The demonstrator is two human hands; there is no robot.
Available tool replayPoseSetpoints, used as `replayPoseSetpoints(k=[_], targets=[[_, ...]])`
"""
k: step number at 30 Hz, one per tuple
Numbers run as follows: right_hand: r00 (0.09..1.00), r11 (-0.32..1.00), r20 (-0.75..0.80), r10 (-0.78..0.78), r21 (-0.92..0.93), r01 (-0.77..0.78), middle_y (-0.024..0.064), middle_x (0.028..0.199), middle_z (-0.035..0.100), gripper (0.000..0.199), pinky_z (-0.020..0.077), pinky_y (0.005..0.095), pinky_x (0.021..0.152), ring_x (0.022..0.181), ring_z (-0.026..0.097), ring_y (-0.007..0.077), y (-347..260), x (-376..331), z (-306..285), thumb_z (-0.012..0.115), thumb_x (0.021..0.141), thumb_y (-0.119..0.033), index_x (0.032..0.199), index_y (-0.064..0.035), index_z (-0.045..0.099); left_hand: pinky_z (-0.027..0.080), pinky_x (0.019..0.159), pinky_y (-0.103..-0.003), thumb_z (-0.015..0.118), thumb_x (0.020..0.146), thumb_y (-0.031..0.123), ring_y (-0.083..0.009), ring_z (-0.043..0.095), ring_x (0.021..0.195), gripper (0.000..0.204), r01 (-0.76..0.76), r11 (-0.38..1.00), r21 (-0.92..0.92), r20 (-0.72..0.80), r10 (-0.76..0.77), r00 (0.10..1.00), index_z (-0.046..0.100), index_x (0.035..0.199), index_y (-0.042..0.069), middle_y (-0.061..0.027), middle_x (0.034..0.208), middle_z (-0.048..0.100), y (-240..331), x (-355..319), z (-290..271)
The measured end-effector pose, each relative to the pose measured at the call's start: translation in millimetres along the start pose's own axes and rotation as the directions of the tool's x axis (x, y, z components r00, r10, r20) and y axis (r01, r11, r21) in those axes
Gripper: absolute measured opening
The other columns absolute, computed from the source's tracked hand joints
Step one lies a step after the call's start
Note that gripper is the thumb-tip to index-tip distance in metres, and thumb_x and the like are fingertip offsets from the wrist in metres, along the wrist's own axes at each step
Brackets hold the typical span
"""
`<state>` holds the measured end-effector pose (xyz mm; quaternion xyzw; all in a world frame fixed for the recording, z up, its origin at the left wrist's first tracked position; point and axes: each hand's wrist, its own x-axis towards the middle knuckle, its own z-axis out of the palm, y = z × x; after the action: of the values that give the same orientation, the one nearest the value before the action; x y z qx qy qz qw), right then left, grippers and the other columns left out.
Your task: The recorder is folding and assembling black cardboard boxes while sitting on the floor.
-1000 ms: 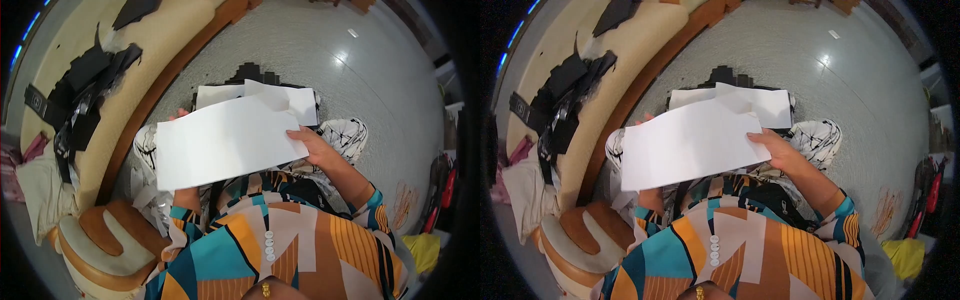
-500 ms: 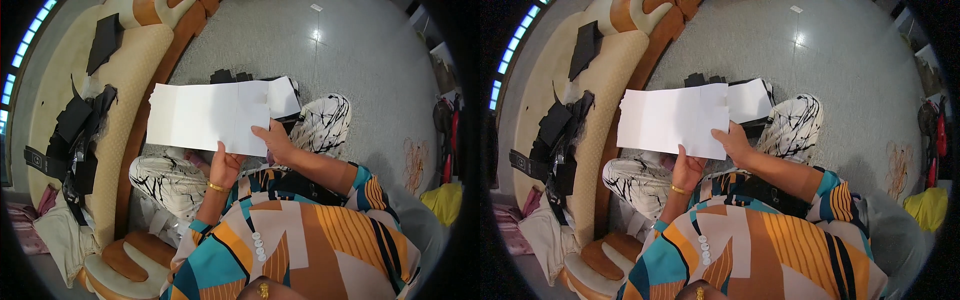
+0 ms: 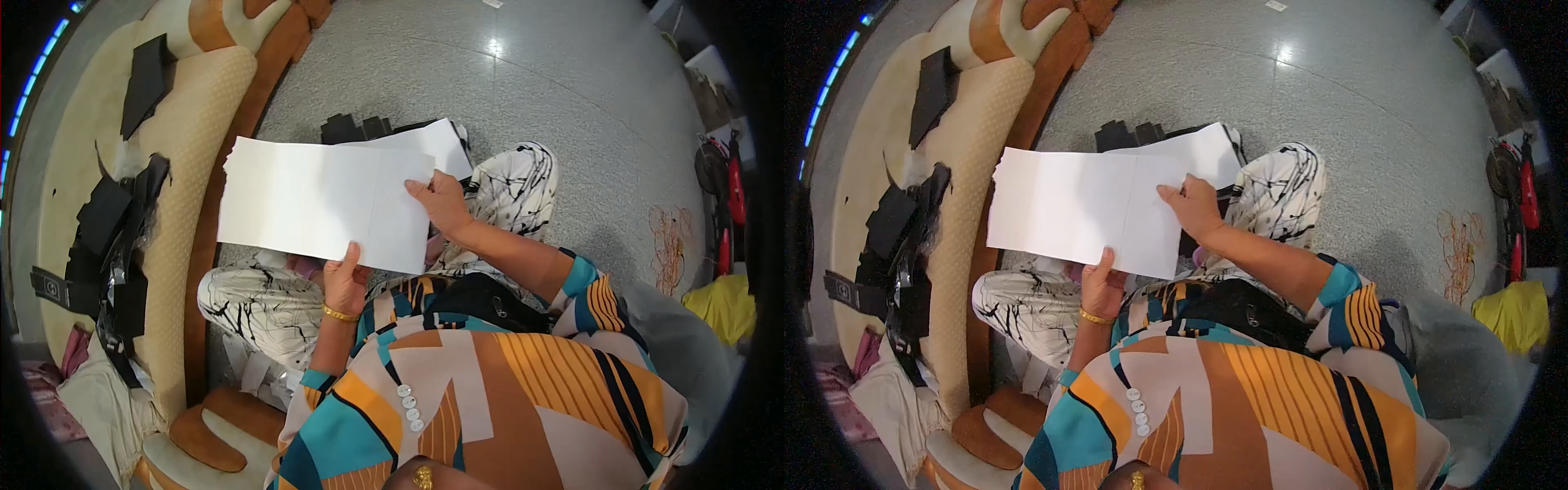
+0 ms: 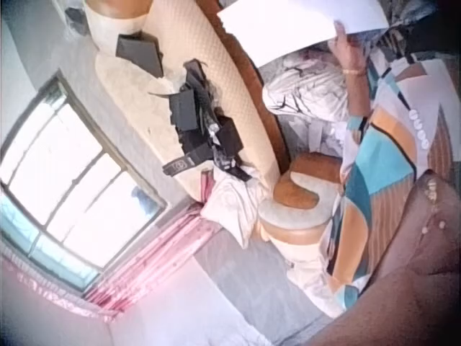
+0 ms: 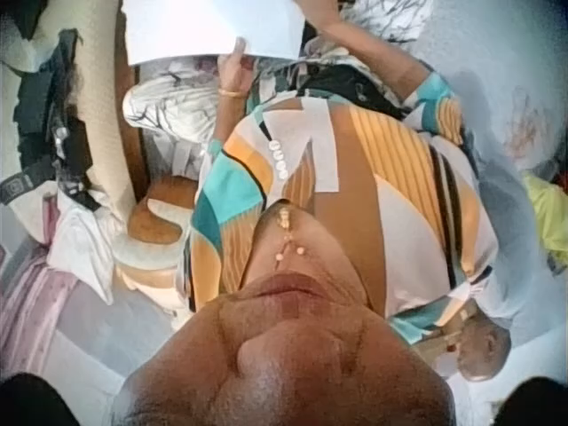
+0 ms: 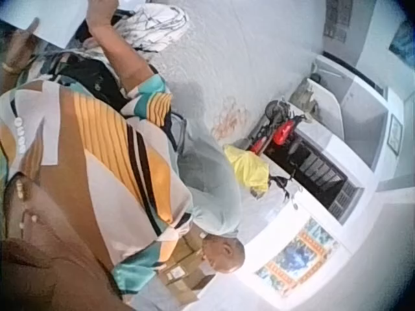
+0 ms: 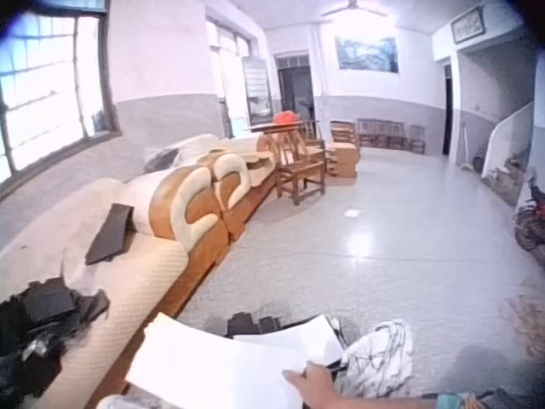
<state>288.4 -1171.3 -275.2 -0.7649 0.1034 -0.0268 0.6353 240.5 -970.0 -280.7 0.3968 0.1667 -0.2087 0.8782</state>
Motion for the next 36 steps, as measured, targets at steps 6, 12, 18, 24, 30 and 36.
replayPoseSetpoints(k=[6,12,18,24,30,36], targets=[[0.911,0.899,0.293,0.292,0.241,-0.366,0.0070,0.070,0.058,0.025,0.0423,0.0248,0.044,0.056,0.054,0.0132,-22,-11,-5,0.063,0.073,-0.019,0.086,0.0018,0.059,0.047,0.072,-0.025,0.054,0.084,0.016,-0.0129,0.056,0.087,0.027,-0.144,0.989,0.019,-0.094,0.145,0.985,0.049,0.108,0.004,-0.0030,0.099,0.057,11,-4,-2],[0.918,0.837,0.293,0.266,0.403,-0.371,0.0082,0.073,0.058,0.025,0.0413,0.0247,0.044,0.056,0.054,0.0127,-12,-18,9,0.064,0.072,-0.016,0.086,0.0030,0.057,0.045,0.080,-0.034,0.050,0.085,0.025,-0.0201,0.055,0.095,0.040,-0.044,0.994,0.098,-0.016,0.046,0.999,0.044,0.117,0.002,-0.0089,0.108,0.055,3,0,-10],[0.836,0.894,0.445,0.321,0.150,-0.423,0.0062,0.062,0.057,0.017,0.0399,0.0244,0.042,0.051,0.053,0.0134,-3,-10,-6,0.065,0.069,-0.015,0.077,-0.0011,0.058,0.051,0.066,-0.032,0.058,0.078,0.012,-0.0196,0.058,0.084,0.037,-0.078,0.979,0.187,-0.130,0.104,0.986,0.046,0.111,0.002,-0.0085,0.100,0.056,14,-8,-2],[0.874,0.957,0.390,0.290,-0.109,-0.269,0.0062,0.057,0.057,0.015,0.0440,0.0249,0.045,0.051,0.055,0.0121,11,-10,-5,0.065,0.065,-0.015,0.067,-0.0010,0.060,0.052,0.059,-0.029,0.059,0.077,0.014,-0.0200,0.059,0.077,0.035,-0.067,0.948,0.312,-0.141,0.116,0.983,0.048,0.108,0.000,-0.0095,0.095,0.057,19,-14,9],[0.933,0.688,0.339,-0.120,-0.649,0.325,0.0121,0.061,0.059,0.016,0.0467,0.0373,0.055,0.059,0.060,0.0272,0,-17,4,0.057,0.066,-0.018,0.067,-0.0026,0.059,0.049,0.067,-0.032,0.060,0.077,0.012,-0.0204,0.056,0.084,0.036,-0.159,0.936,0.315,-0.148,0.214,0.966,0.048,0.108,-0.001,-0.0108,0.100,0.055,14,-12,0],[0.869,0.451,0.416,-0.270,-0.742,0.495,0.0159,0.065,0.059,0.018,0.0470,0.0419,0.058,0.063,0.060,0.0304,8,-7,-5,0.053,0.070,-0.019,0.072,-0.0022,0.058,0.048,0.071,-0.032,0.059,0.079,0.014,-0.0199,0.057,0.085,0.034,-0.110,0.948,0.298,-0.176,0.168,0.970,0.049,0.108,-0.002,-0.0095,0.099,0.056,13,-5,8]])
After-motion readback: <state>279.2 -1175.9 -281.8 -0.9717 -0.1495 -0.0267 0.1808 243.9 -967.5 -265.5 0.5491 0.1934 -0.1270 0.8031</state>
